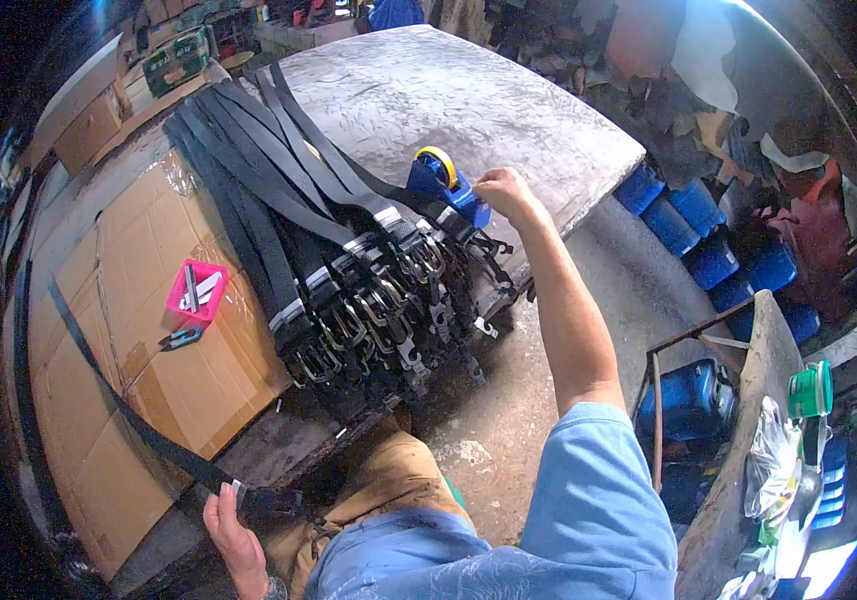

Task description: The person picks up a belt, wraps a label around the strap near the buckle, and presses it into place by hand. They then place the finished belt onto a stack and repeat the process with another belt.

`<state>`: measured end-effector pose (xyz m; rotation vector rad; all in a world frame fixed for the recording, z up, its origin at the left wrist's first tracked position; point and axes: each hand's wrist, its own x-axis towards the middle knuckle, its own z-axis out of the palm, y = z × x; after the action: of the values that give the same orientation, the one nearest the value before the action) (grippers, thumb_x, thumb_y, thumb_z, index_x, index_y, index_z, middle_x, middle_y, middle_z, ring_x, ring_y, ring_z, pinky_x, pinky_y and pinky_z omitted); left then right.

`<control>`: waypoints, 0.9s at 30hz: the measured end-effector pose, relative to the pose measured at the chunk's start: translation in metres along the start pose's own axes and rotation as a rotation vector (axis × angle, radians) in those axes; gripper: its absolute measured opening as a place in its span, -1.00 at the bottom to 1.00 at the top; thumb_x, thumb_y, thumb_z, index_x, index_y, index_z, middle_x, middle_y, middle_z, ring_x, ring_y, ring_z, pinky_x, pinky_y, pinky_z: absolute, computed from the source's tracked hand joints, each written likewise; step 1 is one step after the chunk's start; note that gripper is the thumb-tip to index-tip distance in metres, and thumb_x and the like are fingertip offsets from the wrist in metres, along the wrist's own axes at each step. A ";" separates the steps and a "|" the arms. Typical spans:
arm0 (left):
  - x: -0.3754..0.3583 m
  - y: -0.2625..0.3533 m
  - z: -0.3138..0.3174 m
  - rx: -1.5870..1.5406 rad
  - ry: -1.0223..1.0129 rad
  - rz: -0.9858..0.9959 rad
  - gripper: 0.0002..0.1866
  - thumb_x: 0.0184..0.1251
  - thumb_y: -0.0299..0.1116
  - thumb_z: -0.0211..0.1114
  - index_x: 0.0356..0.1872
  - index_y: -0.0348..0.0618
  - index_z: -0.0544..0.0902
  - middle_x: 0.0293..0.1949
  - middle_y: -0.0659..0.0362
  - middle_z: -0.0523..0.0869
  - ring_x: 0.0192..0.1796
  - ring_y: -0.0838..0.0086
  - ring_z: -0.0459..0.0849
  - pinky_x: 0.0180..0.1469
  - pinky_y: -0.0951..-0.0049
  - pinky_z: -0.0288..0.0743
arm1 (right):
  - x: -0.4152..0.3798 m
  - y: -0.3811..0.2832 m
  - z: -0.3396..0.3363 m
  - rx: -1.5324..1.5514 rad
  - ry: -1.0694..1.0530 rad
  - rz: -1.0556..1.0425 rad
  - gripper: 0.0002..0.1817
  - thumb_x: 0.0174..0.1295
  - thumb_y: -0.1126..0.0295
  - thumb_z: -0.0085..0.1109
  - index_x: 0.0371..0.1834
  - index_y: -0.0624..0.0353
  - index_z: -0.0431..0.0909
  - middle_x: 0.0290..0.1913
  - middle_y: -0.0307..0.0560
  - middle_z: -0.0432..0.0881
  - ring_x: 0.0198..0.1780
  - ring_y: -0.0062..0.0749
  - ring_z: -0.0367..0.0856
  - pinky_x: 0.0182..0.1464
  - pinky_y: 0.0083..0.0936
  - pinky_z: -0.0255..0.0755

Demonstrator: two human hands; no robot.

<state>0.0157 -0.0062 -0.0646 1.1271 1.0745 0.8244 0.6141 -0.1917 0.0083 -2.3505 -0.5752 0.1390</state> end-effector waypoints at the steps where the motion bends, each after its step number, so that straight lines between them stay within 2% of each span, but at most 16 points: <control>1: 0.000 0.000 0.001 -0.002 -0.005 0.014 -0.70 0.41 -0.32 0.27 -0.04 -0.31 0.46 -0.10 0.14 0.56 0.00 0.55 0.54 0.15 0.51 0.37 | -0.003 -0.006 -0.002 0.061 -0.044 0.045 -0.69 0.05 0.20 0.29 -0.29 0.23 0.70 -0.45 -0.20 0.62 -0.35 -0.52 0.51 -0.29 -0.51 0.39; 6: 0.005 0.008 0.002 -0.009 -0.124 0.007 -0.83 0.41 -0.32 0.26 -0.19 -0.19 0.51 -0.22 0.24 0.59 -0.09 0.62 0.55 0.08 0.54 0.37 | -0.005 -0.012 -0.003 0.108 0.024 -0.018 -0.71 0.10 0.24 0.27 -0.24 0.23 0.67 -0.43 -0.25 0.59 -0.37 -0.57 0.45 -0.31 -0.56 0.35; 8: 0.004 0.015 0.005 0.030 -0.189 0.021 -0.83 0.43 -0.31 0.25 -0.35 -0.10 0.50 -0.32 0.31 0.57 -0.19 0.67 0.52 -0.03 0.57 0.34 | -0.004 -0.007 -0.001 0.082 0.054 -0.041 -0.72 0.12 0.25 0.26 -0.23 0.24 0.66 -0.41 -0.24 0.59 -0.37 -0.57 0.45 -0.31 -0.55 0.34; 9: 0.004 0.017 0.007 0.032 -0.191 0.020 -0.83 0.43 -0.31 0.25 -0.35 -0.10 0.50 -0.32 0.31 0.57 -0.19 0.67 0.52 -0.03 0.57 0.34 | -0.004 -0.004 -0.001 0.080 0.079 -0.069 -0.73 0.09 0.28 0.26 -0.26 0.26 0.68 -0.39 -0.16 0.65 -0.32 -0.49 0.54 -0.25 -0.49 0.42; 10: 0.003 0.018 0.008 0.040 -0.174 0.033 -0.81 0.43 -0.31 0.24 -0.39 -0.08 0.48 -0.35 0.33 0.55 -0.22 0.68 0.49 -0.06 0.57 0.32 | -0.005 -0.001 -0.001 0.076 0.103 -0.097 -0.74 0.06 0.30 0.26 -0.29 0.28 0.70 -0.36 -0.07 0.71 -0.26 -0.40 0.63 -0.18 -0.43 0.50; 12: -0.002 0.020 0.016 0.050 -0.157 0.043 -0.78 0.44 -0.31 0.23 -0.43 -0.06 0.46 -0.38 0.34 0.53 -0.26 0.69 0.46 -0.10 0.58 0.30 | -0.010 0.004 -0.006 0.122 0.085 -0.076 -0.73 0.08 0.31 0.28 -0.24 0.28 0.68 -0.35 -0.07 0.71 -0.28 -0.41 0.62 -0.21 -0.43 0.50; 14: -0.006 0.023 0.026 0.030 0.036 0.024 -0.73 0.45 -0.30 0.22 -0.50 -0.03 0.43 -0.43 0.36 0.50 -0.30 0.70 0.41 -0.15 0.57 0.26 | -0.020 0.004 -0.009 0.167 0.070 -0.054 -0.71 0.09 0.31 0.30 -0.19 0.28 0.65 -0.35 -0.08 0.71 -0.29 -0.41 0.61 -0.23 -0.44 0.49; 15: -0.005 0.022 0.023 0.031 0.033 0.022 -0.73 0.45 -0.30 0.22 -0.50 -0.03 0.43 -0.43 0.36 0.50 -0.30 0.70 0.41 -0.15 0.57 0.26 | -0.029 0.003 -0.010 0.272 0.090 -0.017 -0.66 0.09 0.31 0.32 -0.11 0.26 0.60 -0.34 -0.08 0.70 -0.31 -0.45 0.60 -0.26 -0.47 0.47; 17: 0.001 0.020 0.015 0.059 -0.131 0.022 -0.73 0.44 -0.30 0.23 -0.48 -0.04 0.42 -0.43 0.36 0.48 -0.29 0.70 0.40 -0.14 0.56 0.26 | -0.039 0.003 -0.012 0.375 0.116 0.018 -0.61 0.10 0.30 0.35 -0.03 0.24 0.55 -0.32 -0.09 0.70 -0.33 -0.48 0.58 -0.29 -0.50 0.45; 19: 0.001 0.019 0.016 0.071 -0.113 0.031 -0.73 0.44 -0.29 0.23 -0.48 -0.04 0.42 -0.42 0.36 0.48 -0.28 0.70 0.40 -0.14 0.57 0.25 | -0.044 0.005 -0.012 0.424 0.078 0.104 -0.51 0.09 0.30 0.39 0.06 0.20 0.46 -0.30 -0.11 0.69 -0.34 -0.54 0.55 -0.34 -0.54 0.40; 24: 0.003 0.022 0.012 0.111 -0.162 0.022 -0.73 0.44 -0.27 0.23 -0.47 -0.04 0.42 -0.40 0.36 0.48 -0.28 0.71 0.40 -0.13 0.58 0.24 | -0.049 0.013 -0.002 0.559 0.034 0.188 -0.68 0.24 0.24 0.19 0.00 0.12 0.47 -0.26 -0.22 0.70 -0.32 -0.62 0.53 -0.33 -0.57 0.33; 27: 0.000 0.025 0.018 0.093 -0.129 0.034 -0.73 0.44 -0.25 0.23 -0.47 -0.04 0.43 -0.40 0.36 0.48 -0.28 0.71 0.40 -0.13 0.57 0.24 | -0.050 0.018 -0.003 0.671 0.004 0.225 -0.65 0.25 0.20 0.18 0.03 0.11 0.46 -0.25 -0.24 0.70 -0.33 -0.63 0.52 -0.34 -0.57 0.31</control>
<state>0.0327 -0.0052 -0.0393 1.2624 0.9972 0.7243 0.5765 -0.2272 -0.0047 -1.7484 -0.2074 0.3683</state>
